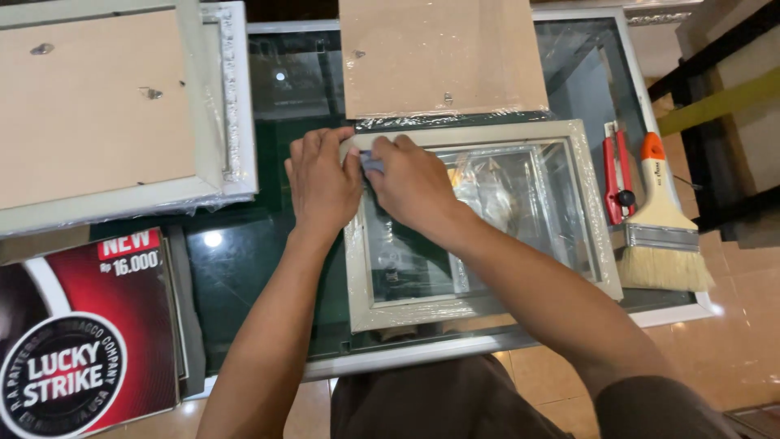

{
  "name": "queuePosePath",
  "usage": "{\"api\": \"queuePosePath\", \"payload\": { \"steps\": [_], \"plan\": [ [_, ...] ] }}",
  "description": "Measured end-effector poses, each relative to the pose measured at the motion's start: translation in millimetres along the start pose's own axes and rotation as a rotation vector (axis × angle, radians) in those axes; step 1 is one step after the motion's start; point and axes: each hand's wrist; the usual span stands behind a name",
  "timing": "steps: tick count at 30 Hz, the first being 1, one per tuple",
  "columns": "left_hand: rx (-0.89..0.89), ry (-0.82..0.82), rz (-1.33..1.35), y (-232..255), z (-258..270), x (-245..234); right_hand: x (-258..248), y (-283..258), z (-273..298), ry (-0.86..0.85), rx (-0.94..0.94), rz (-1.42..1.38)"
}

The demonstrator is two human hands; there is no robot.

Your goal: Cleaning a glass-front picture frame using a brush and a cleaning cloth.

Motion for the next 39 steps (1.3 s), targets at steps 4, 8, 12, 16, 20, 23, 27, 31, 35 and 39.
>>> {"api": "queuePosePath", "payload": {
  "steps": [4, 8, 12, 16, 20, 23, 27, 31, 35, 39],
  "plan": [
    [0.007, 0.009, 0.018, 4.3, 1.7, 1.0, -17.0, 23.4, 11.1, -0.012, 0.036, 0.052],
    [0.007, 0.026, 0.056, 5.9, 0.0, -1.7, -67.0, 101.2, 42.8, -0.069, 0.287, 0.139],
    [0.026, 0.042, 0.043, 5.6, -0.1, 1.2, -108.9, 181.5, 74.6, -0.077, 0.462, 0.381],
    [0.042, 0.046, 0.034, 8.0, 3.3, 1.9, -120.3, 174.1, 88.6, -0.078, 0.452, 0.307],
    [0.019, 0.044, 0.016, 7.2, 1.2, 3.1, -134.1, 130.1, 133.9, -0.251, 0.39, 0.213],
    [0.006, 0.046, -0.001, 6.8, -0.8, 5.1, -149.9, 102.7, 168.2, -0.387, 0.372, 0.072],
    [0.05, 0.064, -0.054, 22.9, 0.6, -6.8, -170.8, 143.0, 153.1, -0.277, 0.548, -0.196],
    [0.046, 0.046, -0.038, 19.8, 1.7, -7.5, -183.5, 219.0, 60.9, 0.626, -0.14, -0.014],
    [0.03, 0.027, -0.026, 21.4, 0.7, -9.7, -107.4, 297.6, -26.5, 0.507, 0.122, 0.233],
    [0.032, 0.012, -0.038, 22.3, 3.0, -10.5, -171.4, 203.0, -15.1, -0.118, 0.7, -0.14]
  ]
}}
Point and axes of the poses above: each hand's wrist, its own z-axis away from the middle knuckle, its own x-axis out of the palm, y = z × x, and after that the axes turned 1 degree about y, right-handed
